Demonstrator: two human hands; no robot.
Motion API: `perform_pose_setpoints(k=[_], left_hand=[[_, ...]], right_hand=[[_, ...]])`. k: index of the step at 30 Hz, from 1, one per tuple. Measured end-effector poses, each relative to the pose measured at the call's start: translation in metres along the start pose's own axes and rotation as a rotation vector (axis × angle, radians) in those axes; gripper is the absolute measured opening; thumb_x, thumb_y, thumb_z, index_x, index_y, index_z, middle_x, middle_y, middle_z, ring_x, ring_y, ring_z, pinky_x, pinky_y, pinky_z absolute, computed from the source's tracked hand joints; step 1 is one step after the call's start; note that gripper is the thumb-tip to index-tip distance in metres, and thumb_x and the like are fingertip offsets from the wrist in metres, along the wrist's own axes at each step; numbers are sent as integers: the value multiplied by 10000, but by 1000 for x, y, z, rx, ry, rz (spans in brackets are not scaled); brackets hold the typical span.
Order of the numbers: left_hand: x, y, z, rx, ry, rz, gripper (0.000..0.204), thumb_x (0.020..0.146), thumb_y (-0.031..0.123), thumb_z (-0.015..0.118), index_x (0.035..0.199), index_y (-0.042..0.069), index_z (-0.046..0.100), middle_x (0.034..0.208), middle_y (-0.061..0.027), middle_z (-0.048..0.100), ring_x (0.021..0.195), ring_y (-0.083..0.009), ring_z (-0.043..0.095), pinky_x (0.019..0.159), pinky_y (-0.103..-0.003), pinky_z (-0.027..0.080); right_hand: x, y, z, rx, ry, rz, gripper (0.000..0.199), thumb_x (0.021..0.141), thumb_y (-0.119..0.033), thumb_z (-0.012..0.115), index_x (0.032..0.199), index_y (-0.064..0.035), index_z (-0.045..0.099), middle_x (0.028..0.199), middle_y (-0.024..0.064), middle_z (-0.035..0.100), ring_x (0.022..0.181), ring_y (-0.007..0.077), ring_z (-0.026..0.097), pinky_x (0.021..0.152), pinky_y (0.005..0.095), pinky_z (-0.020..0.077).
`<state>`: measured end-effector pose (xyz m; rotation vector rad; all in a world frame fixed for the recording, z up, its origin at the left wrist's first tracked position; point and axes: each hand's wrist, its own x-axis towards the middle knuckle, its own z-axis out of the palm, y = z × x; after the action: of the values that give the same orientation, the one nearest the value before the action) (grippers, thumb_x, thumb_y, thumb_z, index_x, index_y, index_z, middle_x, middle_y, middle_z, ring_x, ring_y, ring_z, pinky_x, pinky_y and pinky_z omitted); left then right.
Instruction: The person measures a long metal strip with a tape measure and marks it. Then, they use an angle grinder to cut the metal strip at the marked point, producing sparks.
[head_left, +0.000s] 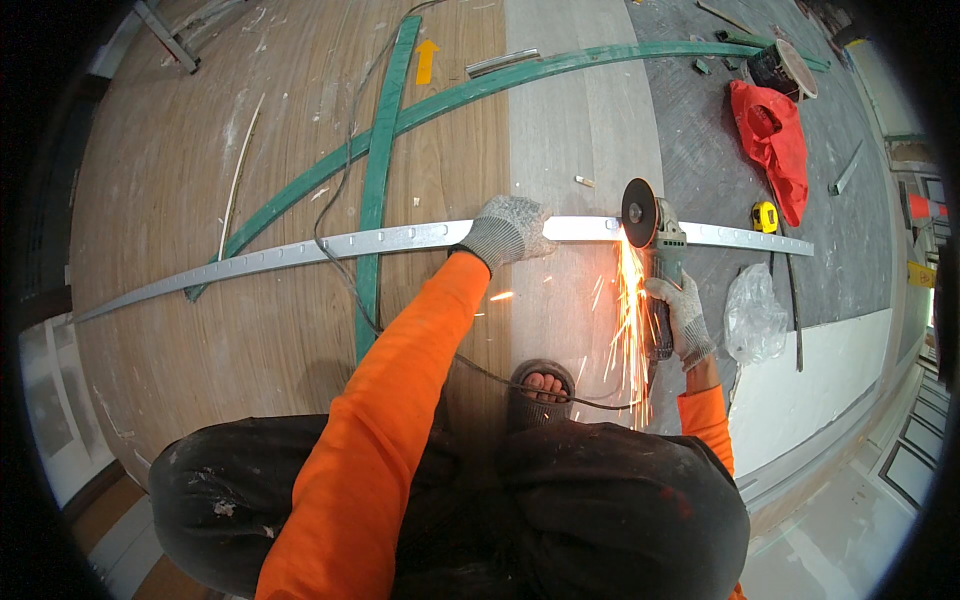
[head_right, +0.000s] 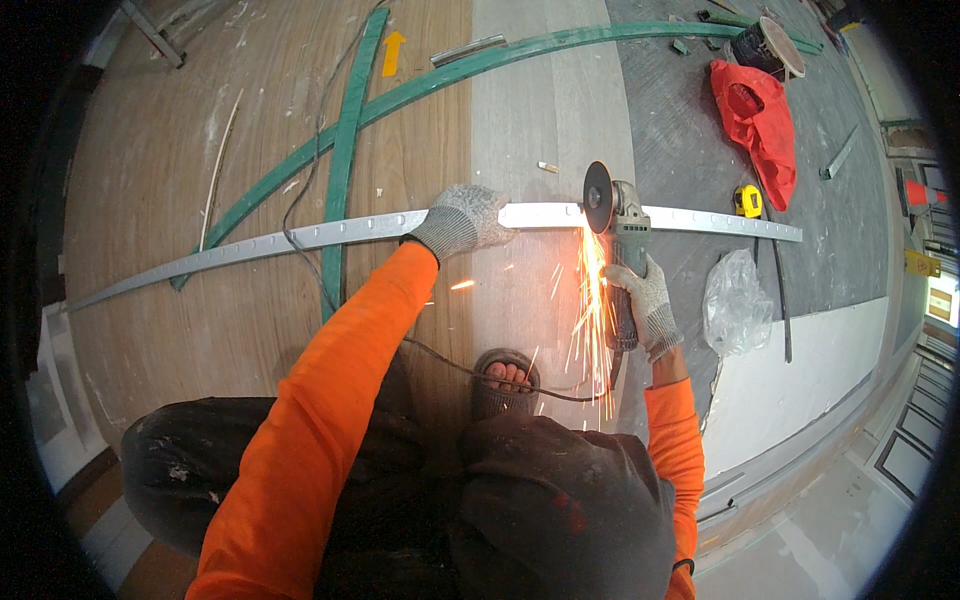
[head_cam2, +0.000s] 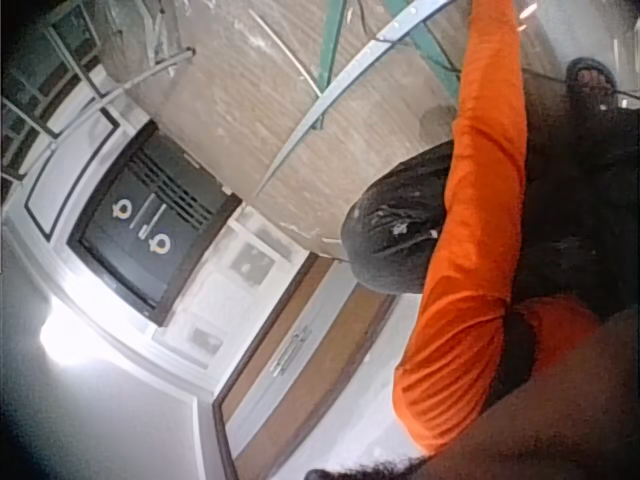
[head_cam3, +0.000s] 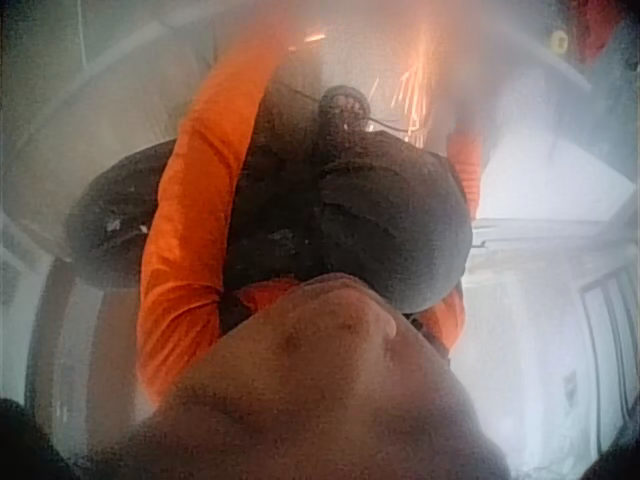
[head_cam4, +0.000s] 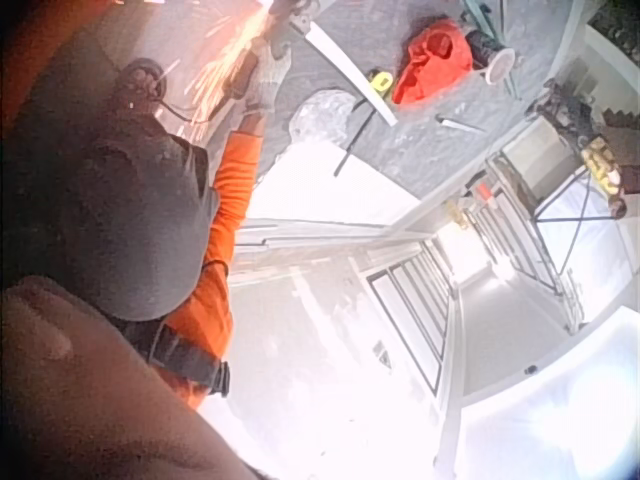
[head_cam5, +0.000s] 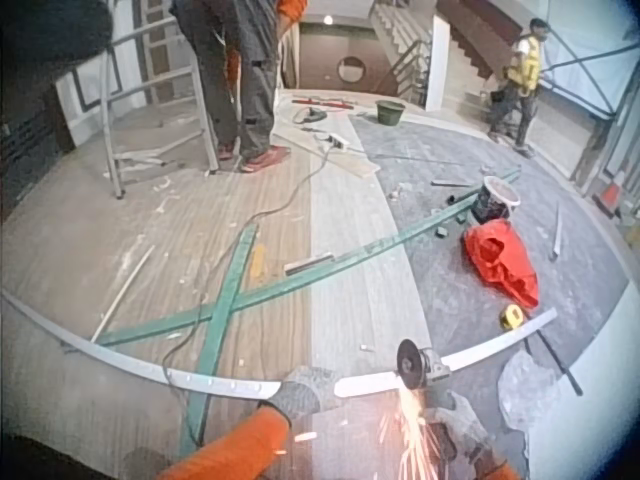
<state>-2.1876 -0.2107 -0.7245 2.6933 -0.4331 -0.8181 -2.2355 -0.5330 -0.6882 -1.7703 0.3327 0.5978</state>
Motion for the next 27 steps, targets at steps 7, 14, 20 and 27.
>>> perform_pose_setpoints(k=[7, 14, 20, 27], left_hand=[[1, 2, -3, -3, -42, -13, 636, 931, 588, 607, 1293, 67, 649, 1234, -194, 705, 1164, -329, 680, 995, -468, 545], [1, 4, -6, -5, -78, -31, 641, 941, 594, 596, 1305, 69, 647, 1261, -186, 697, 1177, -330, 674, 1010, -468, 541], [2, 3, -4, -10, -60, -22, 664, 927, 606, 610, 1312, 66, 647, 1263, -197, 692, 1196, -324, 664, 1017, -462, 534], [1, 3, -4, -13, -45, -27, 642, 917, 584, 634, 1300, 69, 653, 1264, -197, 692, 1198, -318, 664, 1024, -464, 524]], right_hand=[[-4, -3, 1, 59, -15, -1, 489, 837, -214, 760, 1241, 10, 600, 1052, 71, 656, 914, 158, 635, 850, 317, 531], [-5, -5, 1, 21, 2, 11, 514, 841, -220, 767, 1257, 20, 582, 1055, 82, 662, 921, 156, 640, 859, 321, 533], [1, 3, -5, 1, -7, 18, 497, 837, -223, 778, 1239, 9, 597, 1040, 72, 668, 912, 153, 641, 859, 311, 529], [0, 2, -3, 0, 7, 34, 434, 848, -218, 780, 1193, -9, 620, 1045, 57, 667, 901, 140, 631, 841, 291, 526]])
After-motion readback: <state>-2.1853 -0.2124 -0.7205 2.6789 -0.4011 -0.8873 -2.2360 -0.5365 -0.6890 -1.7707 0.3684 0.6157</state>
